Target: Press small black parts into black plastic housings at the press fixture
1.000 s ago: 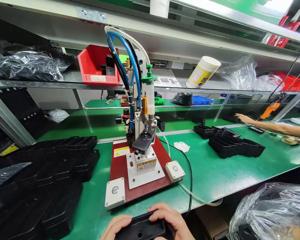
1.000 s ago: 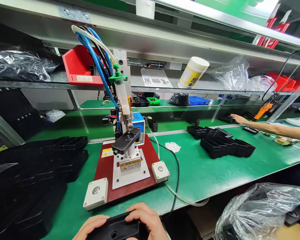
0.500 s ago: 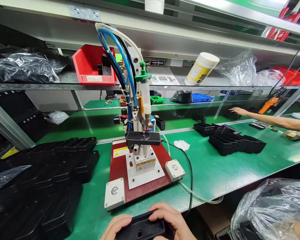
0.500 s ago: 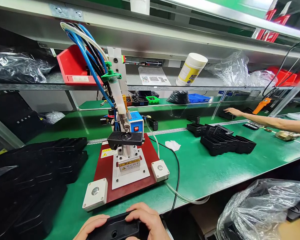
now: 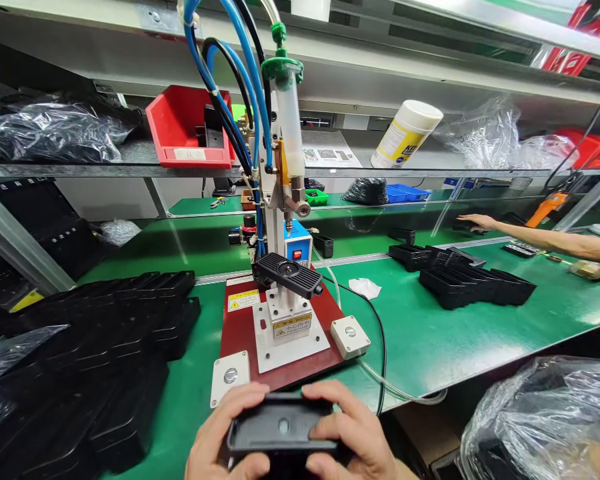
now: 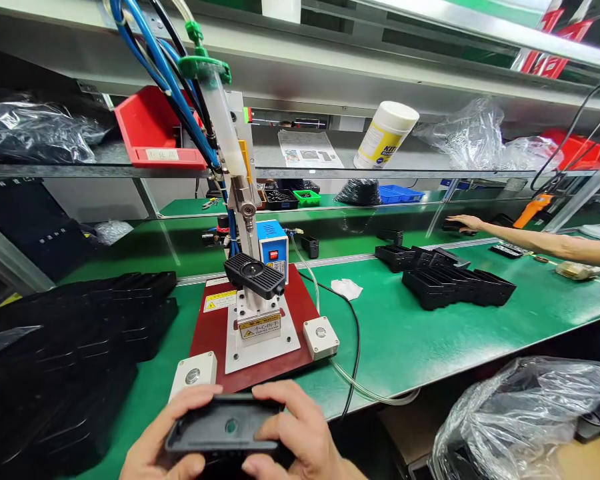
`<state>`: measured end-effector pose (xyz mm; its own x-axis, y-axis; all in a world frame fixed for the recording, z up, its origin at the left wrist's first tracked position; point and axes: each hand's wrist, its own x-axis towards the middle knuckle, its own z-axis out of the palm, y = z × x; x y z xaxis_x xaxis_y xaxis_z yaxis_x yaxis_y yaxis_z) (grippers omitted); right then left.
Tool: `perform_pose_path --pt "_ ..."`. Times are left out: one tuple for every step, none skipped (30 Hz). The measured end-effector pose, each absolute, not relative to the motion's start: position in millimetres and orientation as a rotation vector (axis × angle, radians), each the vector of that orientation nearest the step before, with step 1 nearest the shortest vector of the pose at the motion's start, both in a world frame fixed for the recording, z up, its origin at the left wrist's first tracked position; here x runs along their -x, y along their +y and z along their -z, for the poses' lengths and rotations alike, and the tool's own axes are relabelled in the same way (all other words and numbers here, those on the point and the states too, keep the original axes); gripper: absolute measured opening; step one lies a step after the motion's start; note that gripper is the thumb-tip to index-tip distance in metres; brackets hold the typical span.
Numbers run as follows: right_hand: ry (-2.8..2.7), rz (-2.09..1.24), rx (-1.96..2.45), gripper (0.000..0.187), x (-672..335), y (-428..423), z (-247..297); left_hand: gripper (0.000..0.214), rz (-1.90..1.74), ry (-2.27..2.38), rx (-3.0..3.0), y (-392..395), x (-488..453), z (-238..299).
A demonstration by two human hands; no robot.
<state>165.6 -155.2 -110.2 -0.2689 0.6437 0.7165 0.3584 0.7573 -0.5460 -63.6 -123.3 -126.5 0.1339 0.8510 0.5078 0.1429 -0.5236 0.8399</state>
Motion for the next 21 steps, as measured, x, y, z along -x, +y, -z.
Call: perform_pose_path --pt "-1.888 -0.226 0.741 0.021 -164 -150 95 0.053 -1.452 0.882 -1.852 -111 64 113" --pt "-1.882 -0.125 0.725 0.017 -163 -142 79 0.051 -1.475 0.804 -1.909 -96 63 99" --pt "-1.871 -0.035 0.715 0.014 -162 -133 64 0.05 -1.498 0.729 -1.943 -79 61 83" --pt "-1.855 0.043 0.709 0.011 -161 -123 50 0.05 -1.502 0.685 -1.957 -61 57 68" --pt "-1.827 0.107 0.708 0.008 -161 -111 38 0.051 -1.503 0.653 -1.958 -42 53 54" --pt "-1.798 0.153 0.715 0.005 -160 -98 27 0.054 -1.493 0.617 -1.942 -23 48 41" --pt "-1.769 0.186 0.727 0.003 -160 -85 19 0.057 -1.477 0.59 -1.907 -5 43 31" --pt "-1.745 0.21 0.744 0.003 -160 -72 13 0.059 -1.443 0.57 -1.869 12 39 23" --pt "-1.727 0.226 0.765 0.003 -160 -60 9 0.06 -1.408 0.554 -1.837 27 35 17" --pt "-1.716 0.237 0.787 0.004 -161 -50 7 0.061 -1.37 0.547 -1.81 39 31 14" --pt "-1.711 0.247 0.808 0.006 -162 -42 6 0.061 -1.334 0.545 -1.794 49 28 12" --pt "-1.708 0.255 0.828 0.006 -163 -36 6 0.06 -1.306 0.548 -1.785 57 25 12" --pt "-1.706 0.26 0.846 0.007 -164 -32 7 0.059 -1.282 0.551 -1.778 61 23 13" --pt "-1.706 0.263 0.86 0.007 -165 -30 8 0.057 -1.264 0.555 -1.772 64 22 15" --pt "-1.705 0.265 0.87 0.006 -165 -29 10 0.056 -1.253 0.553 -1.765 66 20 17" --pt "-1.706 0.268 0.877 0.006 -164 -29 11 0.054 -1.25 0.549 -1.756 67 19 19" --pt "-1.703 0.271 0.881 0.006 -163 -29 12 0.052 -1.252 0.544 -1.745 67 18 20" --pt "-1.698 0.277 0.88 0.006 -162 -29 13 0.051 -1.258 0.541 -1.728 67 17 22" --pt "-1.694 0.284 0.878 0.007 -160 -29 13 0.049 -1.269 0.537 -1.707 68 16 23" --pt "-1.693 0.292 0.871 0.007 -158 -29 14 0.048 -1.282 0.531 -1.682 69 14 25" --pt "-1.69 0.298 0.862 0.007 -156 -28 14 0.047 -1.293 0.525 -1.655 69 12 26"
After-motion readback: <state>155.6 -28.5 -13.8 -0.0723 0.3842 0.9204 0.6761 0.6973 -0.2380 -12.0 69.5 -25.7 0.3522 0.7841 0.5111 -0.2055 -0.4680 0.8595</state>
